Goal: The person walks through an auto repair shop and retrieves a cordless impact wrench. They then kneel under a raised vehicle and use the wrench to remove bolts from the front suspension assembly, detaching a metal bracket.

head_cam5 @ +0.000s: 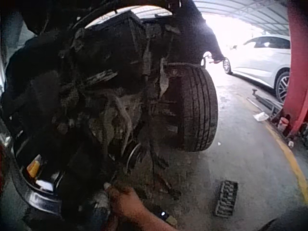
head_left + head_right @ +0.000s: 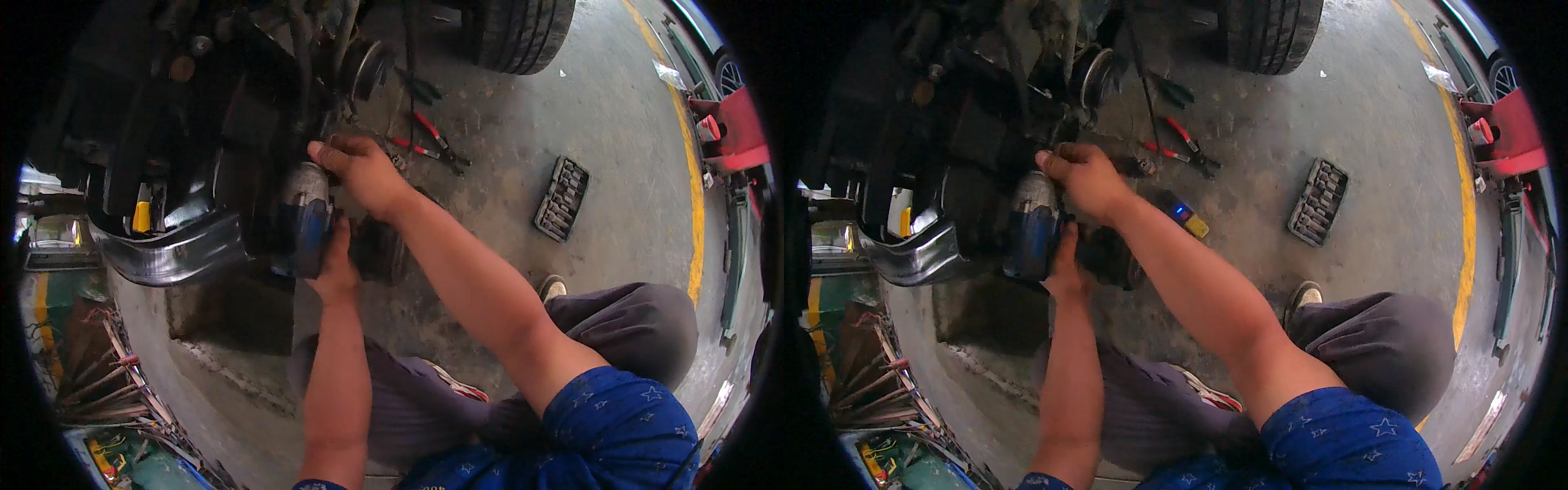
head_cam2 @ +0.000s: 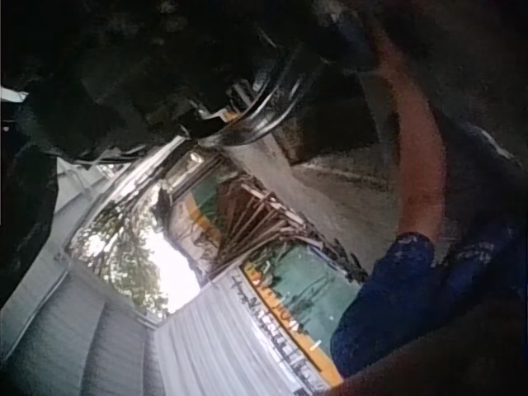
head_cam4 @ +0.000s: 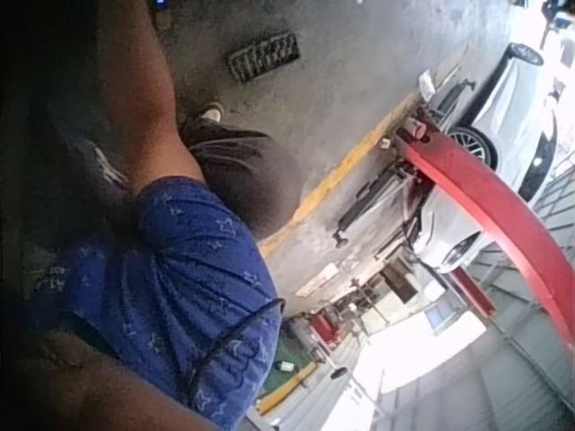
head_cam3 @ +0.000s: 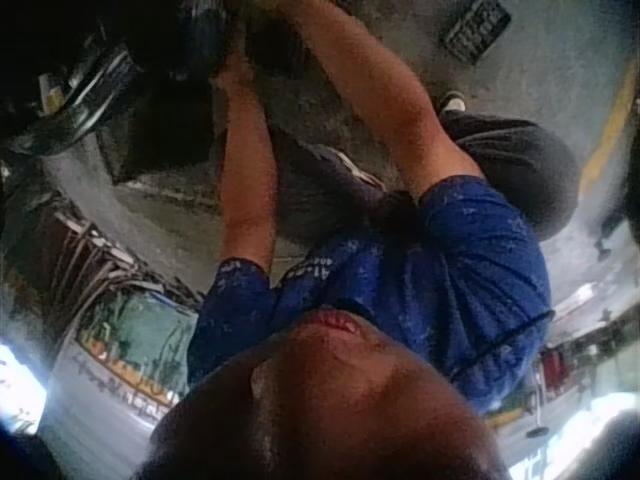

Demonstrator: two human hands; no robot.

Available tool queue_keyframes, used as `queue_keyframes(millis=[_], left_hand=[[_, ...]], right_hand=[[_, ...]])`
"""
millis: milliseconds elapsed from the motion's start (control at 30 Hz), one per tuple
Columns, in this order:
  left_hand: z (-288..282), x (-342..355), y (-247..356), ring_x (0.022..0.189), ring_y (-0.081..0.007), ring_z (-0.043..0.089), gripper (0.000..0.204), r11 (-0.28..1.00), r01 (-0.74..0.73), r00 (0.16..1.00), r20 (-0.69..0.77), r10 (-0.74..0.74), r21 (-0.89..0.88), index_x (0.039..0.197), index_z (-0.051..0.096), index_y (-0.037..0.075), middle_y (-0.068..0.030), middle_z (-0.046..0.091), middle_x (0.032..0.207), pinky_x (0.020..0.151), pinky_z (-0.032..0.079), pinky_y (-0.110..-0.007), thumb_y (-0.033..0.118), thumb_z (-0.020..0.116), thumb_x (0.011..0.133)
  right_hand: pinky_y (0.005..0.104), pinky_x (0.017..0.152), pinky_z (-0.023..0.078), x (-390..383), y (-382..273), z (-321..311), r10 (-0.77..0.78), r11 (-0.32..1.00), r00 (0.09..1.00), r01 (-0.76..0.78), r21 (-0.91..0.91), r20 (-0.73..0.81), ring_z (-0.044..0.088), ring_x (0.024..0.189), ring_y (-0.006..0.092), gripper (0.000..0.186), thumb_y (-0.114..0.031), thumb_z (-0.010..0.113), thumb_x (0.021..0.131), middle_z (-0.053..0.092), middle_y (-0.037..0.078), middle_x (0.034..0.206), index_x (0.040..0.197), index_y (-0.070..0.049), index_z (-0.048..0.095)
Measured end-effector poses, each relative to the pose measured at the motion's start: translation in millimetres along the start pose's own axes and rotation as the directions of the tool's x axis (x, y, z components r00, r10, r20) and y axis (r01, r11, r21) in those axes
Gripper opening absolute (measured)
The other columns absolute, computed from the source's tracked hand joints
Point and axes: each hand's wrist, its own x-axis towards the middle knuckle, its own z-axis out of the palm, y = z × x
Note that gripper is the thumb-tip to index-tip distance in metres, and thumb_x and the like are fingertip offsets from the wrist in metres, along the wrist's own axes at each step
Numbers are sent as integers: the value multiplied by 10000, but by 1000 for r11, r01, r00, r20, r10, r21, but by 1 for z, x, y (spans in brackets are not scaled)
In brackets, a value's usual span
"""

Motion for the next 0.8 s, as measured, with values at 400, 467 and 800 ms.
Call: queue_keyframes(millis=[400,467,800], left_hand=[[-17,-3,-14,960,-226,620,463,998,51,997,55,-53,32,1202,605,56,-55,636,1064,885,524,-368,-39,761,776],[-8,0,3,976,-225,612,469,997,71,993,91,-72,10,1204,605,59,-52,632,1063,883,520,-365,-39,751,769],[-13,3,-5,1083,-232,605,404,999,-32,978,206,27,19,1227,608,26,-89,643,1175,959,477,-379,27,715,838]], right_hand=[[295,858,452,12,12,-11,-54,995,992,63,-78,113,581,903,135,428,-405,660,957,682,50,944,1020,17,698],[303,855,457,14,11,-9,-65,995,991,74,-74,113,583,903,149,439,-401,636,968,680,70,951,1037,30,688],[332,995,419,3,10,-4,-25,998,992,32,-59,124,574,1103,221,617,-475,548,998,653,165,1172,1234,93,596]])
